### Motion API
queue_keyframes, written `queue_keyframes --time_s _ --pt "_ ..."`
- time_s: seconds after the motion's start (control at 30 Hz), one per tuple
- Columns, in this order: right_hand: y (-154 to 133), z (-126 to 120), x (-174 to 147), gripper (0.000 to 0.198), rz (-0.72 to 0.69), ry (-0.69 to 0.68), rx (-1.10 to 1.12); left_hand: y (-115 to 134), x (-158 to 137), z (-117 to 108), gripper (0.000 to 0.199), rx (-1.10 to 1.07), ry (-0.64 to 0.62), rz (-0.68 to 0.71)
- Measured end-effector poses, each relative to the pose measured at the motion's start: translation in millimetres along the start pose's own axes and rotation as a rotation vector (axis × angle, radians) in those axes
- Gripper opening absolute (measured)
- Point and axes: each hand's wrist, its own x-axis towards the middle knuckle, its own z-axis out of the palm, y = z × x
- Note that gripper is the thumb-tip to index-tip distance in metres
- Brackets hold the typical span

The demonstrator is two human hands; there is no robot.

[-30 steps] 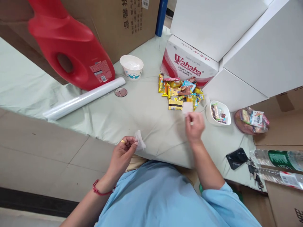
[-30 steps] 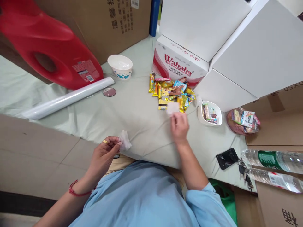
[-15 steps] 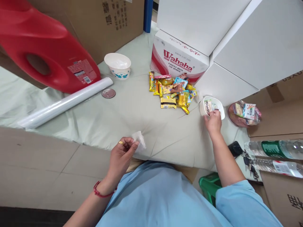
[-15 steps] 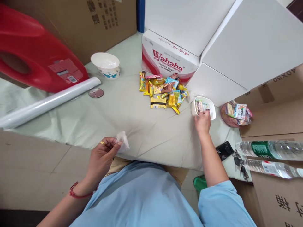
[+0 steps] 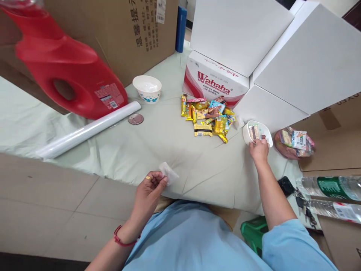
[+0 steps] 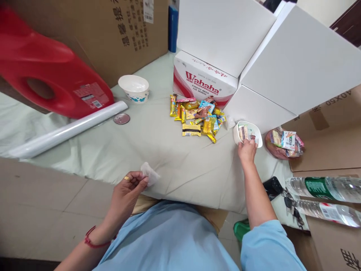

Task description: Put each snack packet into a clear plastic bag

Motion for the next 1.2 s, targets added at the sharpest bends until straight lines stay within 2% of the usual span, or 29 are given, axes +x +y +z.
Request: queue_keyframes --time_s 0.1,0.13,0.17,0.27,0.33,0.47,0.57,0.7,0.83,0.97,1.07,1.13,1.2 --pt "-30.7 -12.0 -17.7 0.03 -0.045 0.053 0.173 -0.1 0.4 2.3 0.04 -0.036 -0.026 -0.001" --pt "-45.3 -16.2 -28.5 0.03 -0.057 0.023 0.279 1.5 1.0 4.0 0.039 -0.047 -0.036 0.0" --pt "-61.5 -20.2 -41.5 0.028 -0.057 -0.054 0.408 3.6 1.8 6.3 0.038 -0.06 -0.045 0.002" --pt "-114.1 -29.1 -88.2 0.034 -0.02 -0.487 0.875 10.4 4.4 15.6 0.035 -0.114 -0.071 -0.002" --pt "-146.5 -30.9 -118.8 0.037 -0.01 -0.679 1.096 13.5 5.6 22.6 0.034 -0.146 -0.093 -0.006" --pt "-190.4 -22.4 -159.8 0.054 -0.026 -0.842 1.278 13.4 6.4 34.0 0.034 -0.178 -0.166 0.002" --pt "-199.6 -12.8 -168.0 0.044 0.011 -0.903 1.273 9.7 6.6 37.2 0.032 -0.169 -0.205 0.009" --pt "-188.3 -9.4 -160.0 0.043 0.063 -0.932 1.232 6.2 8.9 30.5 0.024 -0.03 -0.169 0.051" --pt "-168.9 -10.7 -144.4 0.048 0.0 -1.038 1.116 7.8 15.8 10.4 0.02 0.217 -0.072 0.262" --pt "-165.1 -5.9 -107.8 0.04 -0.093 -0.905 0.876 5.0 28.3 -15.6 0.017 0.477 0.019 0.498" --pt "-189.7 -0.1 -62.4 0.028 -0.283 -0.74 0.667 -6.4 38.3 -26.8 0.014 0.661 0.05 0.685" --pt "-222.8 4.6 -30.1 0.024 -0.459 -0.636 0.531 -15.8 43.0 -27.3 0.014 0.801 0.081 0.817" --pt "-267.8 12.6 -1.7 0.026 -0.637 -0.556 0.396 -23.1 45.3 -23.7 0.014 0.944 0.118 0.906"
